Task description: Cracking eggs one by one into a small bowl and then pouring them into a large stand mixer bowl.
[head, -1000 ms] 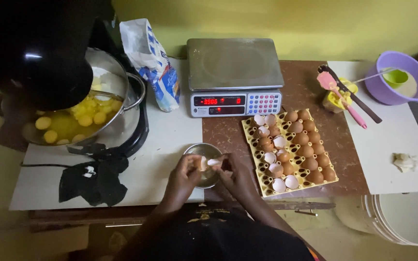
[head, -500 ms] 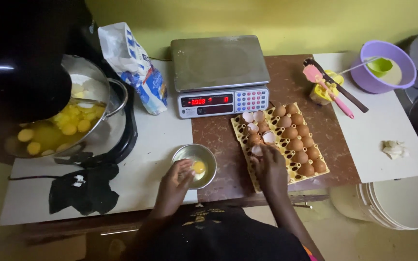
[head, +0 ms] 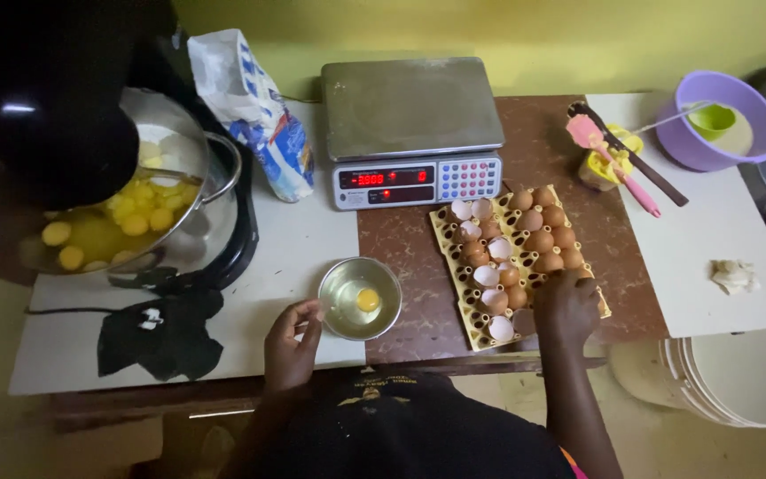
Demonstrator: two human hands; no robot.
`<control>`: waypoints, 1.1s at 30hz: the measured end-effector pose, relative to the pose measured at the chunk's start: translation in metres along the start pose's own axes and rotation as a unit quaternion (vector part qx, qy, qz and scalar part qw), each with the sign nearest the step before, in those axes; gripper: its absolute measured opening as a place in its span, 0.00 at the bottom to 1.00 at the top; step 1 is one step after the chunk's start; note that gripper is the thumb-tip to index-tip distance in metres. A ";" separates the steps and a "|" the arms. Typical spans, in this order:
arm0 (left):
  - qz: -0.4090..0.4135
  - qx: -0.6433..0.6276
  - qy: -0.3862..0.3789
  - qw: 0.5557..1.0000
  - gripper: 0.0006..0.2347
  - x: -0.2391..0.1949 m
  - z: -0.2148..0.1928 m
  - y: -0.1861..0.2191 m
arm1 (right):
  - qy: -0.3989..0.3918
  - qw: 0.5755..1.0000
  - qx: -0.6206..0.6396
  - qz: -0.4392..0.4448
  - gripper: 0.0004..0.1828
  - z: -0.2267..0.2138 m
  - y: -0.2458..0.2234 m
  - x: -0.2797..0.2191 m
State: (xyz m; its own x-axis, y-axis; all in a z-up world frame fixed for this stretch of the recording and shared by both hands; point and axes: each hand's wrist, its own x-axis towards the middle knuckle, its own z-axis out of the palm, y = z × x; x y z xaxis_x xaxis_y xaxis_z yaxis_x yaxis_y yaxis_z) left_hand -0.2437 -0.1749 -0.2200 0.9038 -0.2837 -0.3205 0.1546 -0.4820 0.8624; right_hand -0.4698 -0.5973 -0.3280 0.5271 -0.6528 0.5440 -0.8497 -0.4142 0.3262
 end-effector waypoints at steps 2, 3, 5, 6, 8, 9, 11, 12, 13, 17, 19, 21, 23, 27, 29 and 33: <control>0.109 0.010 0.030 0.994 0.14 0.008 0.001 -0.017 | -0.188 0.938 0.244 0.160 0.12 -0.038 -0.003 0.021; 0.109 0.010 0.038 0.993 0.14 0.020 0.007 -0.035 | -0.186 0.938 0.249 0.155 0.12 -0.053 0.001 0.028; 0.095 0.091 0.026 0.991 0.25 0.040 0.016 -0.076 | -0.276 0.869 0.327 0.249 0.37 -0.083 0.009 0.036; 0.090 0.092 0.035 0.991 0.25 0.043 0.027 -0.084 | -0.280 0.869 0.331 0.240 0.37 -0.072 0.016 0.034; -0.015 -0.019 -0.089 0.996 0.30 0.059 0.047 -0.098 | -0.172 0.898 0.362 0.181 0.34 -0.046 0.022 0.034; -0.011 -0.021 -0.076 0.997 0.30 0.055 0.052 -0.093 | -0.168 0.896 0.372 0.174 0.34 -0.058 0.018 0.038; -0.022 -0.172 -0.074 0.982 0.34 0.043 0.065 -0.088 | -0.061 0.910 0.406 0.064 0.25 -0.081 0.019 0.039; -0.022 -0.174 -0.063 0.983 0.34 0.038 0.057 -0.083 | -0.060 0.907 0.413 0.057 0.25 -0.098 0.013 0.040; -0.013 -0.161 -0.058 0.985 0.31 0.035 0.051 -0.077 | -0.121 0.882 0.438 0.127 0.29 -0.115 0.007 0.043; 0.046 -0.023 0.018 0.998 0.29 0.016 0.010 -0.054 | -0.109 0.875 0.456 0.120 0.32 -0.095 0.004 0.035; -0.005 -0.047 0.044 0.998 0.28 -0.014 -0.030 -0.004 | -0.141 0.851 0.490 0.125 0.21 -0.156 -0.003 0.048; -0.056 -0.073 0.065 0.994 0.26 -0.044 -0.073 0.055 | -0.176 0.827 0.519 0.130 0.20 -0.171 -0.003 0.049; -0.138 -0.123 0.141 0.973 0.29 -0.078 -0.118 0.122 | -0.172 0.859 0.462 0.134 0.20 -0.138 0.003 0.040; -0.055 -0.059 0.288 0.954 0.24 -0.082 -0.193 0.125 | -0.161 0.894 0.410 -0.085 0.15 -0.262 0.009 0.082; 0.093 0.114 0.429 0.891 0.22 -0.082 -0.226 0.131 | -0.199 0.859 0.467 0.068 0.16 -0.200 0.005 0.060; 0.317 0.221 0.510 0.768 0.20 -0.053 -0.263 0.141 | -0.152 0.759 0.633 -0.021 0.11 -0.128 0.014 0.057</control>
State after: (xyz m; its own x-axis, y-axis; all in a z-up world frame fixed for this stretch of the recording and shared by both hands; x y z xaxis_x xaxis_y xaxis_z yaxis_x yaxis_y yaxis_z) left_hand -0.1646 -0.0099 0.0220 0.6189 0.1106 0.7777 -0.3932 -0.8135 0.4286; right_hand -0.4533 -0.5588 -0.1931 0.6954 -0.6584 0.2880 -0.2402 -0.5907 -0.7703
